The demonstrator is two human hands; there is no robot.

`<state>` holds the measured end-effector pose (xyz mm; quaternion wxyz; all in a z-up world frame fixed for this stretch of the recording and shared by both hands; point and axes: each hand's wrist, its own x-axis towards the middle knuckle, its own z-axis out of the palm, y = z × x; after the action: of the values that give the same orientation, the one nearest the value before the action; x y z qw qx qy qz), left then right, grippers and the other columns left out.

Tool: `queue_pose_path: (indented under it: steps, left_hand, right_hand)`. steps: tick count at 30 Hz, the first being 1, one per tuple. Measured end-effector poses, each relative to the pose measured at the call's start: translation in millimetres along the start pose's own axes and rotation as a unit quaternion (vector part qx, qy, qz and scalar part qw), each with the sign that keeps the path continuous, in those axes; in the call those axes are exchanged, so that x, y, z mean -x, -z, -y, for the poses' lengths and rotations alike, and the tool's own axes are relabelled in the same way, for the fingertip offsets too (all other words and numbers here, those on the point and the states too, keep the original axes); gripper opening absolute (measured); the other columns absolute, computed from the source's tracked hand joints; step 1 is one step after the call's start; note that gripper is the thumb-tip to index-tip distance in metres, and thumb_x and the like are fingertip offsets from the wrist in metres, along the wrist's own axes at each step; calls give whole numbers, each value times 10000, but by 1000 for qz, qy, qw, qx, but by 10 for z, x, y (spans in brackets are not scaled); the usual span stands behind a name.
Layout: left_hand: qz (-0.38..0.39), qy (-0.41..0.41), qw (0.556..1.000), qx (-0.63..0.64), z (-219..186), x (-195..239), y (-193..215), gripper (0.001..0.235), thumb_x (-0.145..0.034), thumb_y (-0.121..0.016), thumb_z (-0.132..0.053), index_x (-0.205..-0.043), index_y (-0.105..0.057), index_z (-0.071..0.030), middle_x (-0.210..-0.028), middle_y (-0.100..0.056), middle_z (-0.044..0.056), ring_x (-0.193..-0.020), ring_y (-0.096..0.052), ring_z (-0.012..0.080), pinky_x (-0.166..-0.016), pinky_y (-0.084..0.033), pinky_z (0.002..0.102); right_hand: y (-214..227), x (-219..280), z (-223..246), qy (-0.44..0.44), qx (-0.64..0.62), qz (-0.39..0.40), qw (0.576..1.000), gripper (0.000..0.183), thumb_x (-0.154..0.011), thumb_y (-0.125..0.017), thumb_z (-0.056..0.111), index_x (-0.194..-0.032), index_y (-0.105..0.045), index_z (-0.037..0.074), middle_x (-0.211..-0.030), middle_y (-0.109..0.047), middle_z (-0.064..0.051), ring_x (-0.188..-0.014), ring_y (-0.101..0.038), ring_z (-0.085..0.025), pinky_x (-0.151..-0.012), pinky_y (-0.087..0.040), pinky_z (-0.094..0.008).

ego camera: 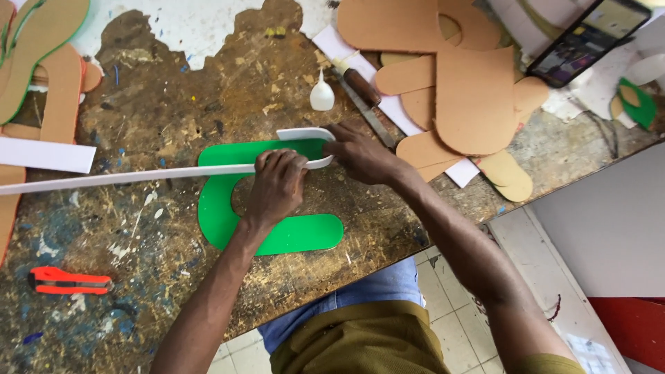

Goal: The person applies glue from a bottle onto a white strip and presses it onto a green U-shaped craft piece. They continue to apply glue and attach the white strip along the curved edges of the green piece on a cluttered workbench.

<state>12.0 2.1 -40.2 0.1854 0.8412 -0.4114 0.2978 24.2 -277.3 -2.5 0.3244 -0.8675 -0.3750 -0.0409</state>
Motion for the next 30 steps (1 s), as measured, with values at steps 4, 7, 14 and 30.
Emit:
queue_pose_path:
  steps: [4,7,14,30]
  left_hand:
    - [-4,-4,1000,24,-35,-106,109,281,-1051,-790,-122,-1280,-632,-163,-1092,-698,49,-1120,-758,286,-1092,-433,475]
    - [7,2,1000,30,-55,-108,121,358,-1016,-809,-62,-1295,-611,-169,-1078,-695,34,-1086,-756,276,-1060,-413,495]
    - [-11,2,999,32,-63,-159,94,236,-1067,-816,-110,-1157,-611,-183,-987,-660,-1,-1013,-732,232,-1055,-372,475]
    - [-23,8,998,54,-92,-166,92,232,-1070,-813,-107,-1162,-615,-186,-1003,-689,3,-1037,-743,231,-1052,-362,475]
  right_hand:
    - [49,-41,12,14,-22,8,1000,236,-1010,-701,-22,-1224,-758,60,-1255,-633,-262,-1134,-655,-556,-983,-561,-632]
    - [120,-76,109,15,-11,0,1000,304,-1000,-686,-109,-1259,-759,33,-1244,-632,-259,-1119,-649,-552,-979,-552,-617]
    - [144,-98,142,6,-18,7,1000,428,-950,-670,-171,-1296,-773,58,-1264,-658,-255,-1145,-658,-524,-995,-535,-620]
    - [75,-30,128,31,-20,-16,999,374,-954,-708,-111,-1279,-749,69,-1372,-636,-274,-1166,-651,-541,-1006,-516,-655]
